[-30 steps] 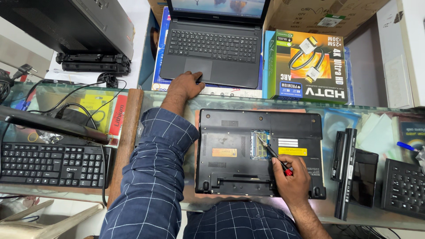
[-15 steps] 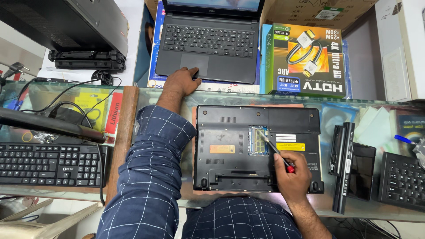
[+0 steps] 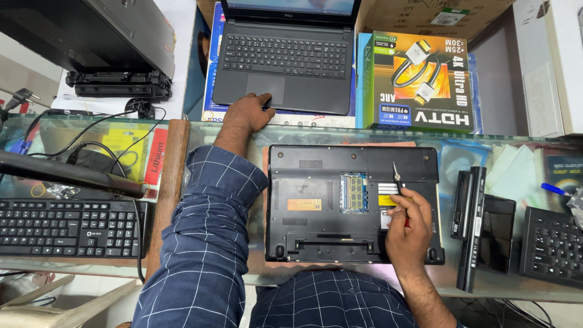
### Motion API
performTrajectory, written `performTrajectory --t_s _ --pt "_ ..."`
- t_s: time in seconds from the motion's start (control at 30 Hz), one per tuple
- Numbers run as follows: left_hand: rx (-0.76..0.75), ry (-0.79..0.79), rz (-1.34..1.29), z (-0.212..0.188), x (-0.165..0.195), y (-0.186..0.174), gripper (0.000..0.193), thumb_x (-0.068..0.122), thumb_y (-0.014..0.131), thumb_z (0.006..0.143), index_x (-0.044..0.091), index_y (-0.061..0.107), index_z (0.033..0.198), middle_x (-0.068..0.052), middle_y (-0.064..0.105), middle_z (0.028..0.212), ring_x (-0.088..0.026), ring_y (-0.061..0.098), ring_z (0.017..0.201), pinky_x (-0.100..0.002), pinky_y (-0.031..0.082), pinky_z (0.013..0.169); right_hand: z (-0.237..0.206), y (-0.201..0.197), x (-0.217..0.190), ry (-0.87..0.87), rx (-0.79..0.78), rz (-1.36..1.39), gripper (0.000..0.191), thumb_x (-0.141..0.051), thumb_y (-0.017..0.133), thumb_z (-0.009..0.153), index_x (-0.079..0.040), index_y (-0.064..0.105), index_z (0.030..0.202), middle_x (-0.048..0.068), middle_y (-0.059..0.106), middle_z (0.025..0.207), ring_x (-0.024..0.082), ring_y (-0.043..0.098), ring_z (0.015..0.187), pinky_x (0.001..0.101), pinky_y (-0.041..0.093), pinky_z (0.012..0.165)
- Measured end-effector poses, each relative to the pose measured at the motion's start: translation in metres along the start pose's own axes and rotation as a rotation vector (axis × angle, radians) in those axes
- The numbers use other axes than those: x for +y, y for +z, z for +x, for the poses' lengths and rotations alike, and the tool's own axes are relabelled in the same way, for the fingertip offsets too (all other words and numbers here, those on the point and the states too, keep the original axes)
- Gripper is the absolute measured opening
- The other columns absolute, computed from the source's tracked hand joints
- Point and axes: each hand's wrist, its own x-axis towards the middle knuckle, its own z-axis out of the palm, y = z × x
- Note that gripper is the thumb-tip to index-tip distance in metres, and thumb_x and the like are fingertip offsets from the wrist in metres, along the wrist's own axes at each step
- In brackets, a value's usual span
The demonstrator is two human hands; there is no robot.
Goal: The person works on the underside of an opened laptop, using a screwdriver on the exposed memory module area and manipulating components by hand. They periodically reach to a second laptop on the desk and touch its keyboard and touchpad, apparently testing it, while continuing to work on the opened laptop.
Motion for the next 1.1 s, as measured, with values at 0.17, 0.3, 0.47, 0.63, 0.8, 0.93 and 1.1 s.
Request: performTrajectory --t_s 0.17,0.3,0.47,0.63,0.8,0.93,1.1 --pt "0.002 0.016 0.006 0.001 -0.001 0.002 0.059 0.048 0.056 0.096 0.03 0.052 0.151 -0.008 0.056 0.147 -0.031 0.054 0.135 -0.047 0.044 0.114 0.0 0.0 0.003 -0.018 -0.013 -0.012 0.021 0.002 0.048 0.106 0.004 0.066 0.117 0.016 0.054 0.138 0.015 0.069 0.097 0.0268 0.06 0.078" --pt "0.004 0.014 -0.004 0.003 -0.004 0.003 0.058 0.049 0.057 0.095 0.03 0.053 0.15 -0.009 0.057 0.145 -0.032 0.055 0.134 -0.047 0.045 0.113 -0.001 0.0 0.001 -0.062 -0.002 -0.023 0.019 0.002 0.051 0.104 0.004 0.066 0.117 0.018 0.055 0.136 0.02 0.068 0.104 0.0271 0.061 0.083" --pt "0.057 0.089 -0.035 0.004 -0.008 0.008 0.059 0.049 0.058 0.093 0.029 0.056 0.149 -0.012 0.059 0.145 -0.035 0.057 0.132 -0.048 0.047 0.111 -0.004 0.0 0.001 -0.182 0.105 -0.091 0.017 -0.002 0.062 0.103 0.004 0.065 0.118 0.017 0.064 0.135 0.027 0.068 0.116 0.0332 0.057 0.096" --pt "0.042 0.062 -0.004 0.006 -0.009 0.007 0.061 0.05 0.057 0.092 0.03 0.054 0.149 -0.012 0.057 0.145 -0.036 0.055 0.132 -0.049 0.045 0.111 -0.005 -0.003 0.005 -0.02 0.078 0.379 0.02 -0.001 0.053 0.108 0.004 0.053 0.127 0.023 0.058 0.144 0.021 0.07 0.11 0.0298 0.062 0.089" --pt "0.032 0.039 -0.016 0.006 -0.009 0.007 0.061 0.05 0.057 0.093 0.03 0.053 0.15 -0.011 0.056 0.147 -0.035 0.055 0.133 -0.049 0.045 0.112 0.009 -0.02 0.0 -0.154 0.094 0.394 0.03 -0.005 0.053 0.112 0.002 0.043 0.139 0.019 0.067 0.128 0.015 0.071 0.096 0.0276 0.062 0.087" --pt "0.017 0.038 -0.012 0.006 -0.008 0.007 0.062 0.049 0.057 0.093 0.03 0.052 0.151 -0.012 0.056 0.146 -0.034 0.055 0.133 -0.049 0.045 0.112 0.03 -0.027 -0.013 -0.223 0.047 0.21 0.027 -0.004 0.054 0.112 0.002 0.047 0.137 0.017 0.072 0.117 0.014 0.071 0.088 0.0264 0.061 0.08" --pt "0.013 0.043 0.003 0.004 -0.006 0.005 0.061 0.049 0.057 0.094 0.029 0.052 0.151 -0.011 0.056 0.147 -0.035 0.055 0.133 -0.049 0.045 0.112 0.049 -0.02 -0.027 -0.239 -0.01 0.093 0.026 -0.005 0.056 0.111 0.002 0.05 0.135 0.014 0.074 0.11 0.014 0.071 0.085 0.0255 0.061 0.075"
